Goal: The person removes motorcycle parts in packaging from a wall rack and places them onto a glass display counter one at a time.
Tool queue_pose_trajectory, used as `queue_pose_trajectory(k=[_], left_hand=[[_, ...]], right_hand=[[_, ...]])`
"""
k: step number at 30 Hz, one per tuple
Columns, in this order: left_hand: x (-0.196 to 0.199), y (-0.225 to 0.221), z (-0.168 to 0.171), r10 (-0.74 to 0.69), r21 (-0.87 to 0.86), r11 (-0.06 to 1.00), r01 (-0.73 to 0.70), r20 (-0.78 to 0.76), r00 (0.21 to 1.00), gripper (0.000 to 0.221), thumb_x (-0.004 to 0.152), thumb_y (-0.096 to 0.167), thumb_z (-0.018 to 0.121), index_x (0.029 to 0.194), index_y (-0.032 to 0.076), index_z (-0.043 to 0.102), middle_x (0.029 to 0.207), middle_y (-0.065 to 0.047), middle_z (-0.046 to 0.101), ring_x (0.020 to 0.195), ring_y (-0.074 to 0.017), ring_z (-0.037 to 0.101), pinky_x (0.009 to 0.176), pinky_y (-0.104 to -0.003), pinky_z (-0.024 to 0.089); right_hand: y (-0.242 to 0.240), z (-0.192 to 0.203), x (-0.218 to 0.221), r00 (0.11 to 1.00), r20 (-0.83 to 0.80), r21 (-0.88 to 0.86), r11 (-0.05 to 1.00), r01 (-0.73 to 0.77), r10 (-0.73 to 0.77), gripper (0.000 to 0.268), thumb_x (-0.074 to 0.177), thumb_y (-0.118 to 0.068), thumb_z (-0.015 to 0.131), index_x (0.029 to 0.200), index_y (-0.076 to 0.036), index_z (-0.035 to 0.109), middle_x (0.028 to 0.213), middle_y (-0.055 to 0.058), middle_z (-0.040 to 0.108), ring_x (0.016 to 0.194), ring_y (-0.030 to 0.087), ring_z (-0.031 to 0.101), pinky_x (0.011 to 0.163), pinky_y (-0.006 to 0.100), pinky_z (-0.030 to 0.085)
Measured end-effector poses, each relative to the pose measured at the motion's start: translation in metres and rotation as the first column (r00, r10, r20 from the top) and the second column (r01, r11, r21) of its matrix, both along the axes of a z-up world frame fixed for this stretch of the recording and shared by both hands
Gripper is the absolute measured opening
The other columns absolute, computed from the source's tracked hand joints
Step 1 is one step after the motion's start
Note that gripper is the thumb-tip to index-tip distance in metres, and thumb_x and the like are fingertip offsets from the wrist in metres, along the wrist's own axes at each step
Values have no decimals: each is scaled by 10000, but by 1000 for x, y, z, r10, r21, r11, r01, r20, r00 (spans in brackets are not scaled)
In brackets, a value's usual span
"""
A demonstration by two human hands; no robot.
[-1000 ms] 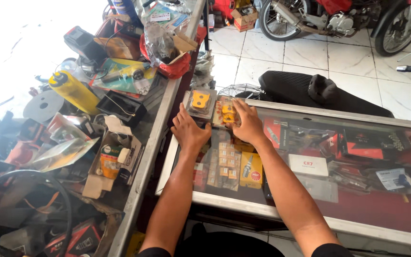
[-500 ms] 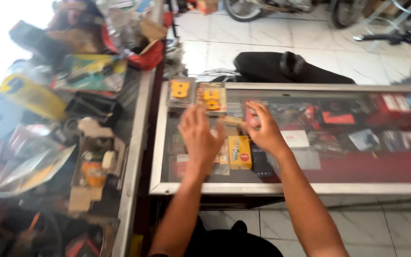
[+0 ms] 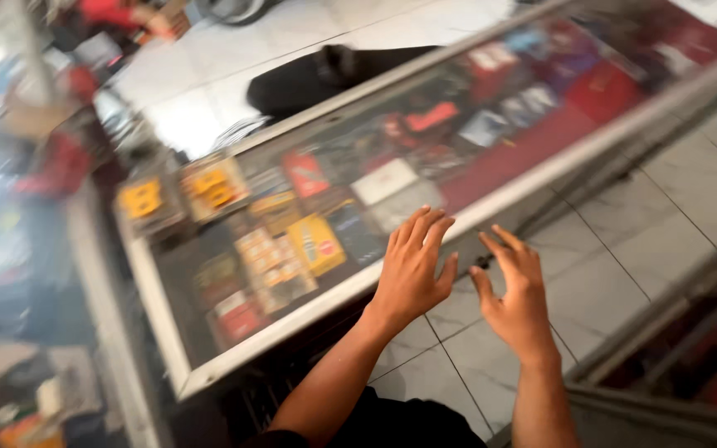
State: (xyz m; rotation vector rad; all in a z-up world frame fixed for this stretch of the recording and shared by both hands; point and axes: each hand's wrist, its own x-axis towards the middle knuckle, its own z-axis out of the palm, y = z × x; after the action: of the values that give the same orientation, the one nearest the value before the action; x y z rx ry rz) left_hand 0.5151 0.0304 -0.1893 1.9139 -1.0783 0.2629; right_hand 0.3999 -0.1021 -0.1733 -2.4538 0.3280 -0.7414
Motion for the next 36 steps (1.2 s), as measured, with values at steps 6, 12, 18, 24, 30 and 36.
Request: queue_pose_trajectory(k=[6,12,18,24,30,36], left_hand=[[-77,-67,3,-279,70,959,275,66,958,522,867,122,708,1362,30,571,1416,-174,560,1431,-389,450,1128,-509,382],[-152,-108,2,-484,81,874,479,62,873,503,860,121,724,1329,8,579,1413,-201,544,1410,-414,446,1102,-506,384],[-221,-141,5,-681,60,732,678,81,728,485,874,107,708,1333,11,582,1427,-186,553,1403,-415,454,1117,-520,375],[-281,-161,15,-888,42,459,887,48,458,474,876,112,724,1324,33,588,1422,-183,553,1415,-416,444,1117,-520,377],[-327,-164,25,-990,9,140,990,29,140,483,872,96,730,1330,35,591,1430,-182,559,1427,-406,449,1124,-514,385],[-354,-161,41,-993,-53,-111,992,35,-109,464,881,79,722,1326,27,601,1439,-186,559,1428,-418,454,1132,-519,394]], right_hand=[[-33,-7,-97,986,9,82,983,163,-164,480,868,-102,713,1337,-53,620,1451,144,551,1325,367,512,1093,453,432],[-42,-2,-188,926,-33,83,922,378,-376,459,872,-89,712,1325,-72,647,1447,131,552,1332,356,520,1085,450,433],[-26,13,-265,809,-11,115,803,585,-588,457,894,-60,676,1349,-59,631,1469,131,546,1339,338,527,1099,453,427],[10,22,-324,536,35,80,537,840,-843,478,877,-63,679,1353,-45,630,1449,140,553,1334,352,518,1096,460,424],[52,26,-353,244,71,71,249,966,-967,479,882,-69,674,1359,-47,633,1437,145,574,1314,342,545,1088,457,444],[91,43,-351,41,130,99,54,994,-991,445,894,-42,671,1337,-27,642,1414,161,589,1316,341,562,1083,444,456]])
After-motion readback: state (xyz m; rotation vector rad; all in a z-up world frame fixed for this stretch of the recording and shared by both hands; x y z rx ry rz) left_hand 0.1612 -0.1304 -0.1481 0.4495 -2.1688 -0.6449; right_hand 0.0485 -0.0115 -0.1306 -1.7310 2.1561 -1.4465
